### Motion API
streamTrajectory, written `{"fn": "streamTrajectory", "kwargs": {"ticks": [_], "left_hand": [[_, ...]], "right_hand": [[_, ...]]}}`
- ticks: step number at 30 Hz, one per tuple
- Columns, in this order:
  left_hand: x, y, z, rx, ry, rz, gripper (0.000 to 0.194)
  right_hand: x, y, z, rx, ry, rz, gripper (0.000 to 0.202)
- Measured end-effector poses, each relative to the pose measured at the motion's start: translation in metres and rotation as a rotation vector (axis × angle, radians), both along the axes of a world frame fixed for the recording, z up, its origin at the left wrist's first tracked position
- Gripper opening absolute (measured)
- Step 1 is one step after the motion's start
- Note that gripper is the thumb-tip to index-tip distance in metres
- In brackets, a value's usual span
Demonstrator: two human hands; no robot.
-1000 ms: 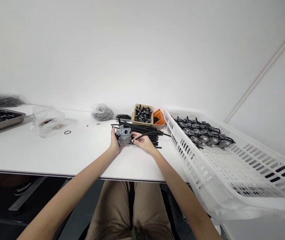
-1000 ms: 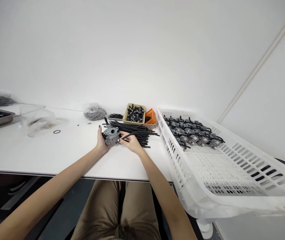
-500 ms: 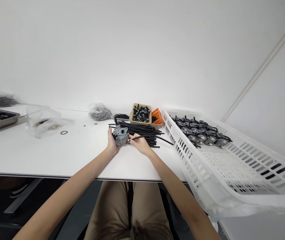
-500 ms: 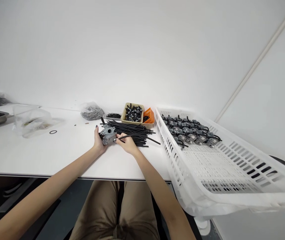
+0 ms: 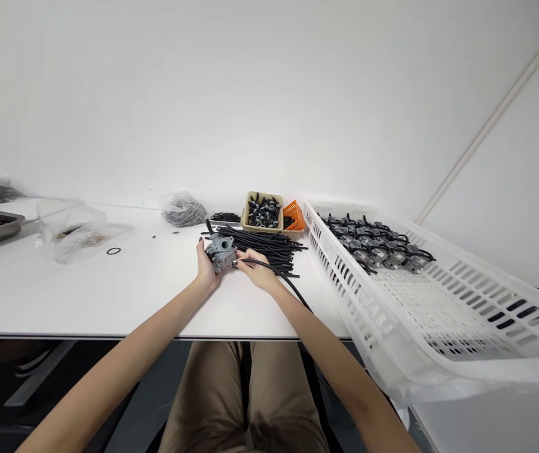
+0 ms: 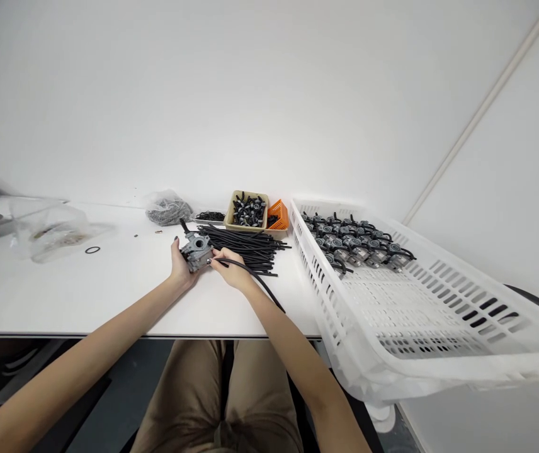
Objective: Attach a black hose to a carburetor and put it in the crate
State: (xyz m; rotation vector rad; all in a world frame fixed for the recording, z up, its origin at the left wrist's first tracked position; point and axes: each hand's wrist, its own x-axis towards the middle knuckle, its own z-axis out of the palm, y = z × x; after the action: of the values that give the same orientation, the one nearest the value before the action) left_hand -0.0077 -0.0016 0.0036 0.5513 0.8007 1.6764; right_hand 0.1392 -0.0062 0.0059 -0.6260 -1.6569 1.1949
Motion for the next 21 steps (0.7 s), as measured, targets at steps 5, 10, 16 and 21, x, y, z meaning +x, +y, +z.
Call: {"fn": "streamTrajectory", "kwargs": {"ticks": [5,10,16,21], "left_hand": [[0.004,0.001,-0.001,0.071,-0.01,0.045,0.051],[0.002,-0.001,-0.001,0.052,-0.07,0.083,0.048],[0.002,-0.001,-0.001,0.079,-0.058,0.098,0.047],[0.003,-0.001,0.001,0.08,-0.053,0.116,0.044]], "right_hand": [[0.0,0.005,-0.01,-0.016,0.061,0.069,0.031],[-0.002,0.001,-0.005,-0.017,0.04,0.087,0.027],[-0.007,0.005,-0.01,-0.006,0.04,0.038,0.028],[-0.007,0.007,-0.013,-0.052,0.004,0.004,0.031]]}}
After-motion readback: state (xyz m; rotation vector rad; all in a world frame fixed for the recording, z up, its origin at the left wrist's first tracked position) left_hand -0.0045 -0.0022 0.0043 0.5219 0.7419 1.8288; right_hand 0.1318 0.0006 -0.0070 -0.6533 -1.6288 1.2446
